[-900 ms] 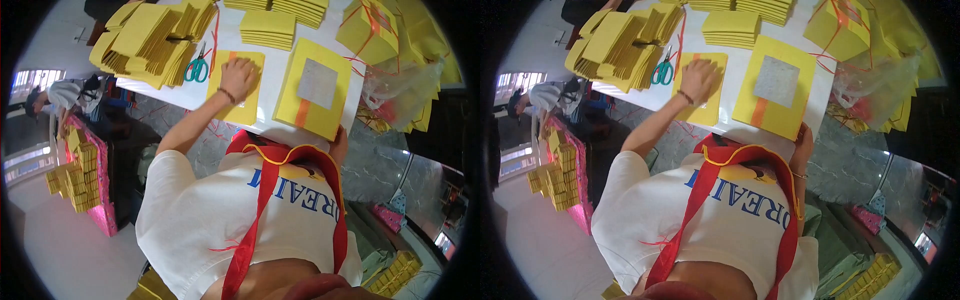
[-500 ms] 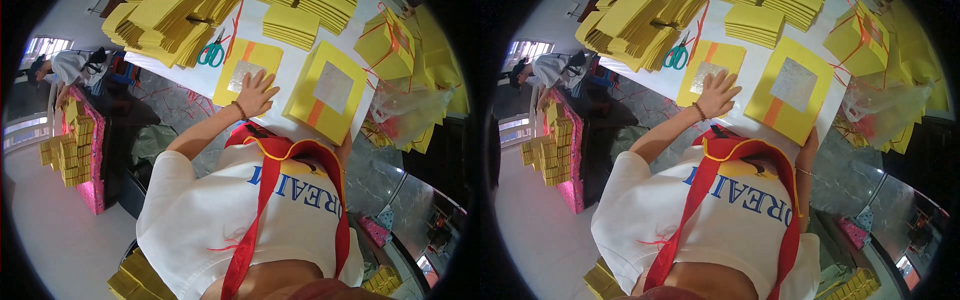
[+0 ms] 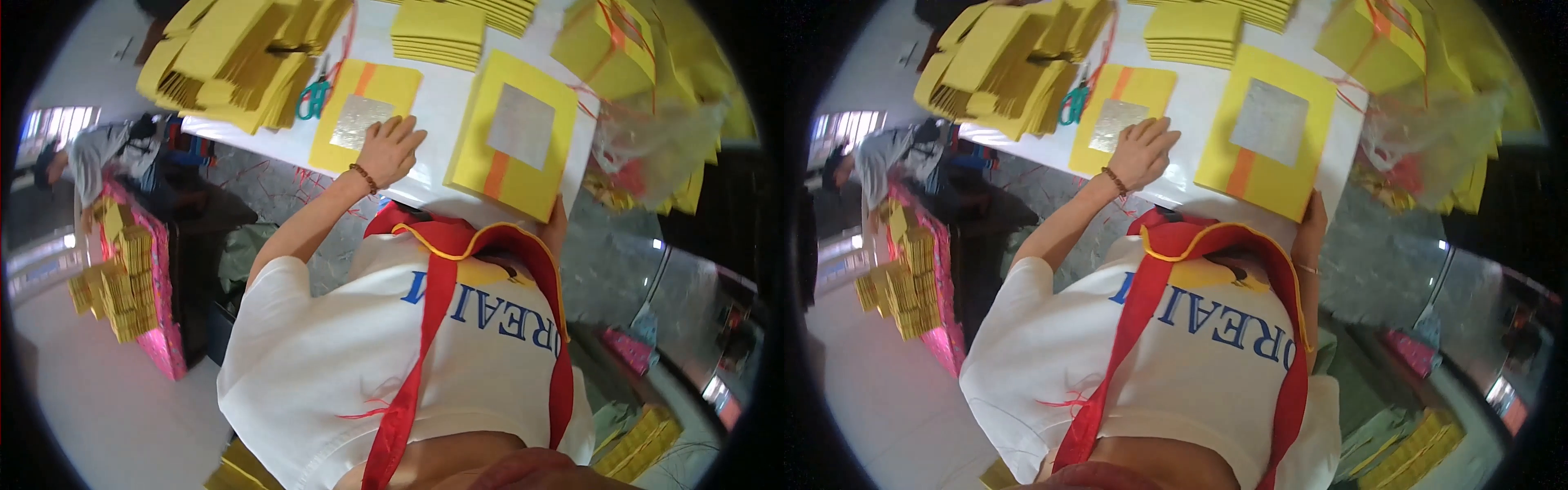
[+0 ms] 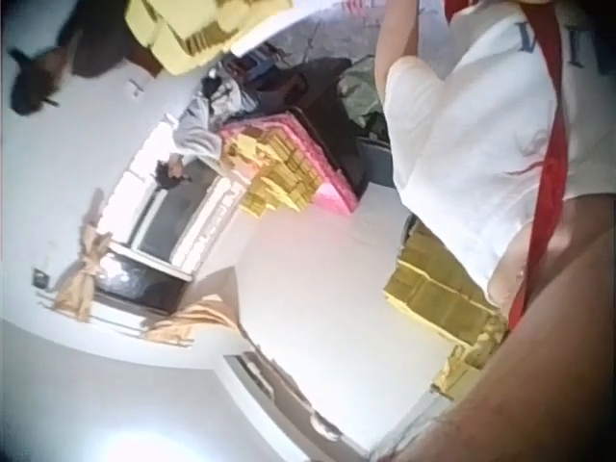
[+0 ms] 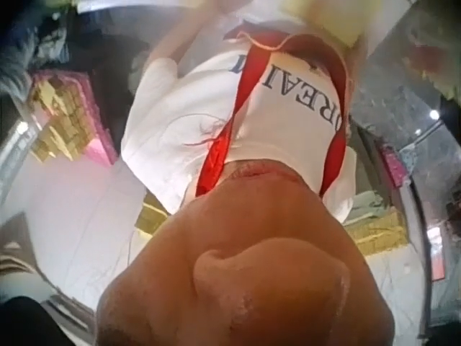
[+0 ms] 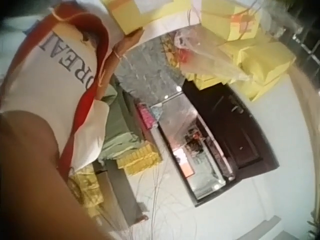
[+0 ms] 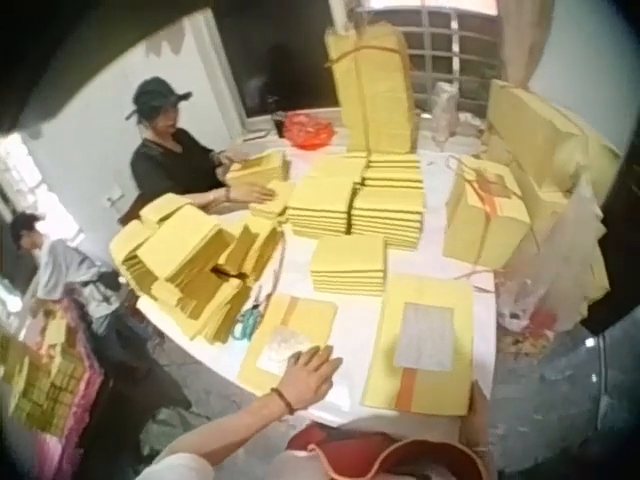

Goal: Folding yellow joss paper sheets with silver metallic squares at a workstation.

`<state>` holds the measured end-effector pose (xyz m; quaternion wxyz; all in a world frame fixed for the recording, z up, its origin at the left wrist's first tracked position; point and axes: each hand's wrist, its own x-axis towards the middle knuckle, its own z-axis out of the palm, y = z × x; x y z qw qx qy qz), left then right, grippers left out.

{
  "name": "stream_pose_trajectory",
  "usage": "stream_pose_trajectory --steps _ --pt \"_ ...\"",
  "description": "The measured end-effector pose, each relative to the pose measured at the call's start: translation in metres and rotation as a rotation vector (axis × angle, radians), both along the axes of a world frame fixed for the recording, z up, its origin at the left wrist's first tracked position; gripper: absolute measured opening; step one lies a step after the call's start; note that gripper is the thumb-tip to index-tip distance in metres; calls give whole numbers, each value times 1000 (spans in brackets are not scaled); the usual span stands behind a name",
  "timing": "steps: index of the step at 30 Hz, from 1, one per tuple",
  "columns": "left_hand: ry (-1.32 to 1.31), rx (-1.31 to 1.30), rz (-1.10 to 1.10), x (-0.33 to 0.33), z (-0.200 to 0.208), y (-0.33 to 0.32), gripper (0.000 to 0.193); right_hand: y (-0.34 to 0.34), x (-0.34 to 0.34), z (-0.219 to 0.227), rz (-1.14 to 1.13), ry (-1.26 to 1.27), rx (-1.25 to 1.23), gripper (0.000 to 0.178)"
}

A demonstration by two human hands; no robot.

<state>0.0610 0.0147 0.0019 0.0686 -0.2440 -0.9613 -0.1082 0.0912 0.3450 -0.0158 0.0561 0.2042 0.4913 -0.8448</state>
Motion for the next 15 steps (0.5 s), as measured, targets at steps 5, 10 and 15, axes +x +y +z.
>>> stream_pose_trajectory --steps 5,10,15 --pt "-301 807 87 -12 18 40 39 7 -8 -2 125 13 239 47" --pt "-840 1644 224 -38 -14 84 66 -1 -23 4 38 85 77 53" --pt "-970 1749 378 -42 -3 98 63 -14 -35 31 43 3 -33 53"
